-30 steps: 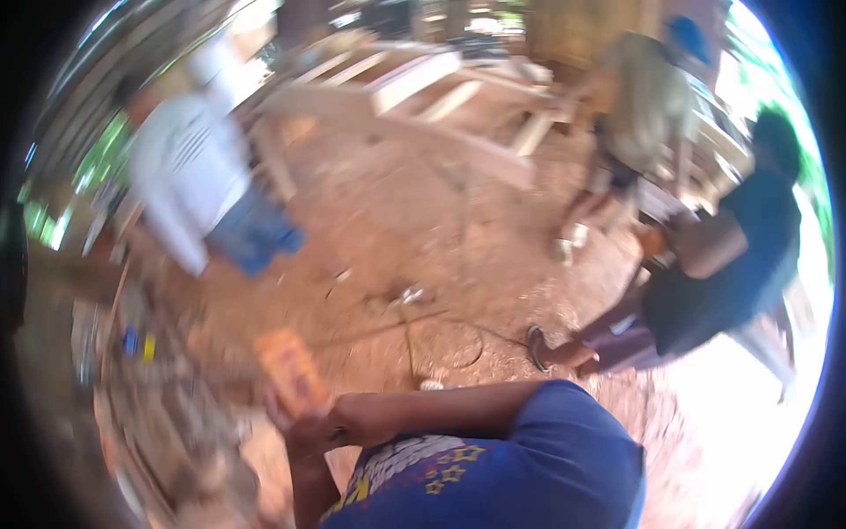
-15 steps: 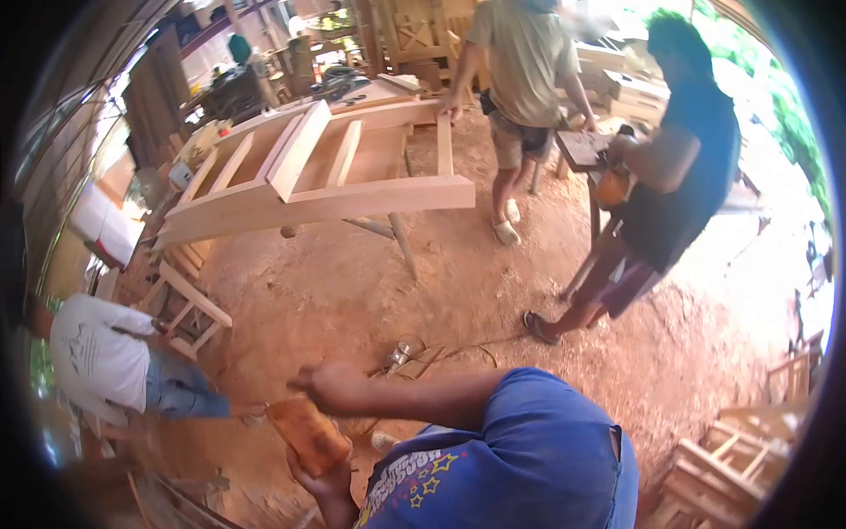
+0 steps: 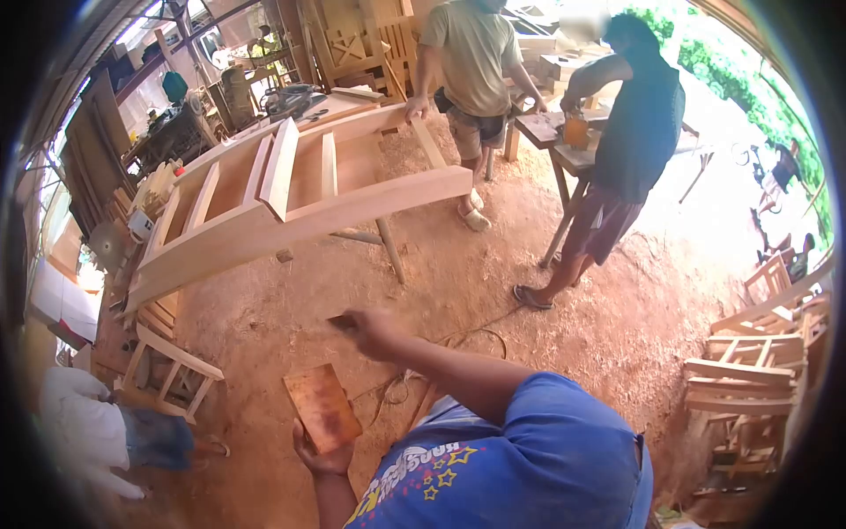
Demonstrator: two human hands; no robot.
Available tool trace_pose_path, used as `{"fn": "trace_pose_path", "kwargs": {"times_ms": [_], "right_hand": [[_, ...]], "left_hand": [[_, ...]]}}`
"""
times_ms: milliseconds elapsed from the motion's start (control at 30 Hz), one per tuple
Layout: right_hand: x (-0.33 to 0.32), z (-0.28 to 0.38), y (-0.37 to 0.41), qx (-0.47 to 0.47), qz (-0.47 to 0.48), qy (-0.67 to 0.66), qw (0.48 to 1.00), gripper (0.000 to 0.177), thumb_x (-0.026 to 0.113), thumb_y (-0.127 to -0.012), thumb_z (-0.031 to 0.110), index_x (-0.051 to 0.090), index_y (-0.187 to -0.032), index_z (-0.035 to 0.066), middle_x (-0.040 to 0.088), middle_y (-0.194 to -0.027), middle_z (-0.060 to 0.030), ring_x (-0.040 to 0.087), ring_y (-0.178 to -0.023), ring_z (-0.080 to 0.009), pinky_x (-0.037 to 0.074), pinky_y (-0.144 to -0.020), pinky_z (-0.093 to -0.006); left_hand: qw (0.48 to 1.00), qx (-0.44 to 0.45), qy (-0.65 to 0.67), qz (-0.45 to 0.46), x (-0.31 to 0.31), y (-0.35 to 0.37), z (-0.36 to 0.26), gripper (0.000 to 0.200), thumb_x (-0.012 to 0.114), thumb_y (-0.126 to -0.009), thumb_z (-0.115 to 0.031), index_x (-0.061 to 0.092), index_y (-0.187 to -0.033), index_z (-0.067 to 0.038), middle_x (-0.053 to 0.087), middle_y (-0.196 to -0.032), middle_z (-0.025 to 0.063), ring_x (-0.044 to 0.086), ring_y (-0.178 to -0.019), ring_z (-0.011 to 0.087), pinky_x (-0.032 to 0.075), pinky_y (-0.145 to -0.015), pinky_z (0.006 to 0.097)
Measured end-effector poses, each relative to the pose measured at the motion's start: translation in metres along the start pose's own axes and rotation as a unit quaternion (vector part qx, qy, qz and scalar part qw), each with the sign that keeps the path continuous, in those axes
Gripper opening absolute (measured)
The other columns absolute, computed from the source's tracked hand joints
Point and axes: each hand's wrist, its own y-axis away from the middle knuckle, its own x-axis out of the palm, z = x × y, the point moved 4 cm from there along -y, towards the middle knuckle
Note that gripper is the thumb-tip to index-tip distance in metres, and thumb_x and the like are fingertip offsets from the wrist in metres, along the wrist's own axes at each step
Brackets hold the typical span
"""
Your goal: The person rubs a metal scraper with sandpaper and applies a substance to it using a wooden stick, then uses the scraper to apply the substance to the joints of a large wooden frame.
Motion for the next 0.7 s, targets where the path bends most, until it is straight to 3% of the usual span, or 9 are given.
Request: {"fn": "trace_pose_path", "kwargs": {"times_ms": [100,200,333,400,500,600,700], "right_hand": [[-0.032,-0.042,0.001,0.021,-0.030,0.013,0.999,0.037,0.072,-0.088,0.023,0.071,-0.121,0.007,0.075,-0.107,-0.0205,0.073,-0.100,-0.0374,0.057,-0.087,-0.0440],[-0.041,-0.098,0.006,0.050,-0.028,0.015,0.998,0.040,0.073,-0.086,0.024,0.071,-0.122,0.007,0.075,-0.106,-0.0207,0.074,-0.099,-0.0375,0.057,-0.087,-0.0447],[-0.025,-0.159,-0.009,0.095,0.001,0.008,0.995,0.042,0.074,-0.085,0.025,0.071,-0.123,0.007,0.075,-0.106,-0.0211,0.074,-0.098,-0.0378,0.057,-0.088,-0.0454],[-0.026,-0.139,-0.019,0.084,0.050,-0.009,0.995,0.040,0.072,-0.086,0.025,0.071,-0.123,0.007,0.075,-0.107,-0.0210,0.073,-0.098,-0.0381,0.056,-0.088,-0.0458],[-0.012,-0.117,-0.060,0.006,0.104,-0.011,0.995,0.039,0.070,-0.089,0.025,0.070,-0.124,0.007,0.075,-0.108,-0.0210,0.073,-0.098,-0.0388,0.056,-0.088,-0.0461],[-0.009,-0.087,-0.088,-0.032,0.180,-0.012,0.983,0.041,0.068,-0.091,0.026,0.068,-0.127,0.008,0.075,-0.109,-0.0212,0.073,-0.098,-0.0399,0.056,-0.087,-0.0462],[0.001,-0.075,-0.105,-0.023,0.242,0.012,0.970,0.043,0.069,-0.091,0.026,0.066,-0.130,0.008,0.075,-0.109,-0.0213,0.073,-0.097,-0.0396,0.056,-0.087,-0.0461]], "left_hand": [[0.991,-0.024,0.020,0.132,0.036,0.000,-0.003,0.086,0.066,-0.093,-0.053,0.036,-0.161,-0.011,0.051,-0.155,0.0140,0.053,-0.137,0.0382,0.043,-0.114,0.0601],[0.990,0.031,0.007,0.140,0.053,-0.001,-0.008,0.090,0.071,-0.090,-0.048,0.033,-0.162,-0.010,0.053,-0.152,0.0136,0.056,-0.134,0.0378,0.048,-0.108,0.0620],[0.987,0.044,-0.153,-0.035,-0.043,-0.014,-0.024,0.079,0.074,-0.091,-0.042,0.042,-0.156,-0.009,0.060,-0.142,0.0108,0.061,-0.127,0.0300,0.053,-0.103,0.0557],[0.946,0.021,-0.289,-0.147,-0.076,-0.022,-0.030,0.075,0.076,-0.090,-0.042,0.048,-0.149,-0.005,0.061,-0.138,0.0097,0.058,-0.129,0.0263,0.051,-0.106,0.0539],[0.957,0.006,-0.161,-0.241,-0.103,-0.031,-0.021,0.055,0.070,-0.096,-0.041,0.058,-0.141,-0.012,0.067,-0.132,0.0027,0.064,-0.118,0.0219,0.054,-0.098,0.0436],[0.899,0.045,-0.085,-0.427,-0.047,-0.025,-0.009,0.041,0.065,-0.101,-0.043,0.065,-0.135,-0.020,0.070,-0.126,-0.0046,0.068,-0.105,0.0171,0.054,-0.077,0.0308],[0.896,0.092,0.013,-0.434,-0.098,-0.006,0.002,0.036,0.063,-0.101,-0.047,0.067,-0.131,-0.027,0.072,-0.121,-0.0101,0.068,-0.098,0.0128,0.047,-0.065,0.0268]]}}
